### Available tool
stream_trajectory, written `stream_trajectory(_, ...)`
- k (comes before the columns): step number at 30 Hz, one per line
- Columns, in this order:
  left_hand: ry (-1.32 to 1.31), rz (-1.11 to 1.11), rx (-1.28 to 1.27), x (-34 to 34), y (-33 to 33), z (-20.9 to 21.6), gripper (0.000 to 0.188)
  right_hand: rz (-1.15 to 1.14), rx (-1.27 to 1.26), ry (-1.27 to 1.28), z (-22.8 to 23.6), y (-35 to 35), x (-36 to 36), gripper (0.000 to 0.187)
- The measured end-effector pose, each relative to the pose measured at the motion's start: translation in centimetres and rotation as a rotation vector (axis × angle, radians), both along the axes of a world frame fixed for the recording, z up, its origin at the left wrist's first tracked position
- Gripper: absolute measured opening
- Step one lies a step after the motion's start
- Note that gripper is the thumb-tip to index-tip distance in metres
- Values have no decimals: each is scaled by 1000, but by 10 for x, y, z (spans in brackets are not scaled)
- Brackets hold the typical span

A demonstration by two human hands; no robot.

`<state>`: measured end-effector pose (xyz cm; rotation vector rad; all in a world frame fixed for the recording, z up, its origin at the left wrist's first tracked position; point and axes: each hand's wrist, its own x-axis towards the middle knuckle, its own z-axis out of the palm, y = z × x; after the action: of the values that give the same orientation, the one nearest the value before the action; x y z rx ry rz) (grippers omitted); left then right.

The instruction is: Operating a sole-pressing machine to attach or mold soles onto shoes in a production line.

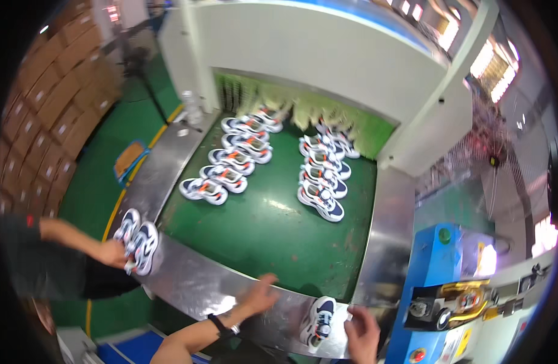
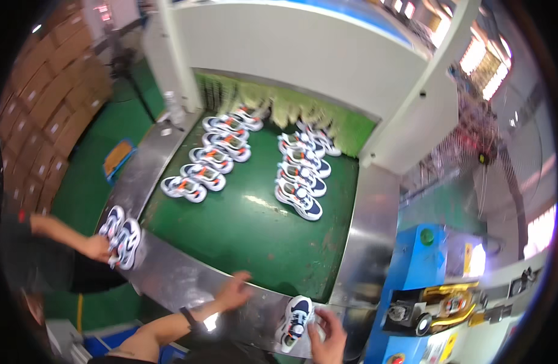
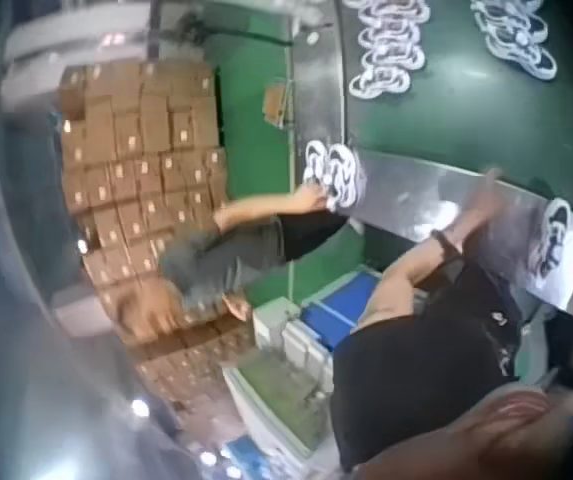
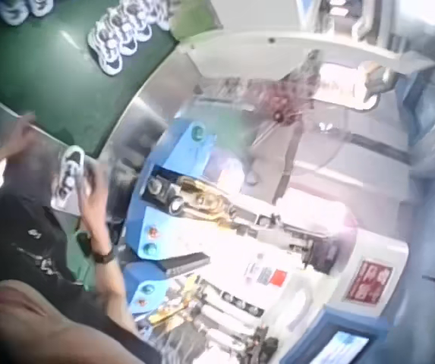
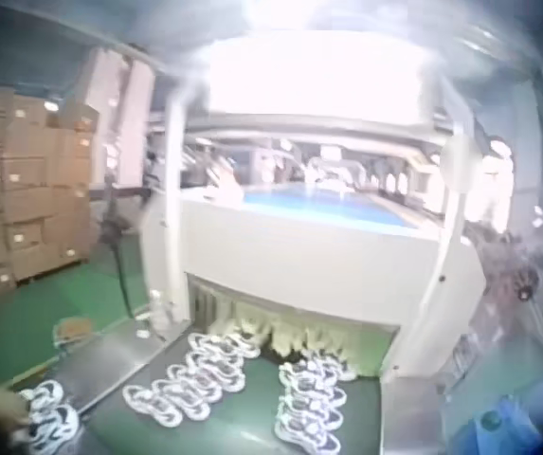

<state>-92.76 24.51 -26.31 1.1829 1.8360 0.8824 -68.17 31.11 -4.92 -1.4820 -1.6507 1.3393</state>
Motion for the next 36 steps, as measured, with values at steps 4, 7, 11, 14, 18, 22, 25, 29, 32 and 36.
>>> stream_trajectory(4, 556, 385, 178, -154, -15, -36, 25, 359, 27, -197, -39, 173, -132, 67)
stream_trajectory(7, 640, 235, 80, -149, 9, -38, 17, 550, 600, -513, -146, 298, -176, 81)
stream_trajectory(11, 541, 330, 139, -155, 29, -5, 15, 421, 471, -733, -152, 321, -232, 58)
stream_trajectory(14, 561, 319, 130, -181, 18, -21, 13, 304, 133, -422, -153, 242, -229, 61)
stream_trajectory(18, -335, 259, -273, -153, 73, 42, 33, 461, -73, -211, -26, 139, -145, 55)
stream_trajectory(22, -1052, -174, -506, -74, 110, 272, 59, 1123, 752, -115, 76, 94, -128, 50)
stream_trajectory(25, -453, -611, 98, -50, 92, 275, 73, 195, 527, -5, 54, 43, -70, 53)
stream_trajectory(29, -820, -681, 218, 48, 65, 246, 62, -154, -4, 494, 62, -88, -32, 49)
stream_trajectory(32, -1059, -574, 109, 63, 22, 217, 55, -222, 30, 449, 84, -98, 4, 67)
stream_trajectory(36, -818, -509, -94, 195, 2, 232, 53, -532, 119, 424, 59, -160, 93, 56)
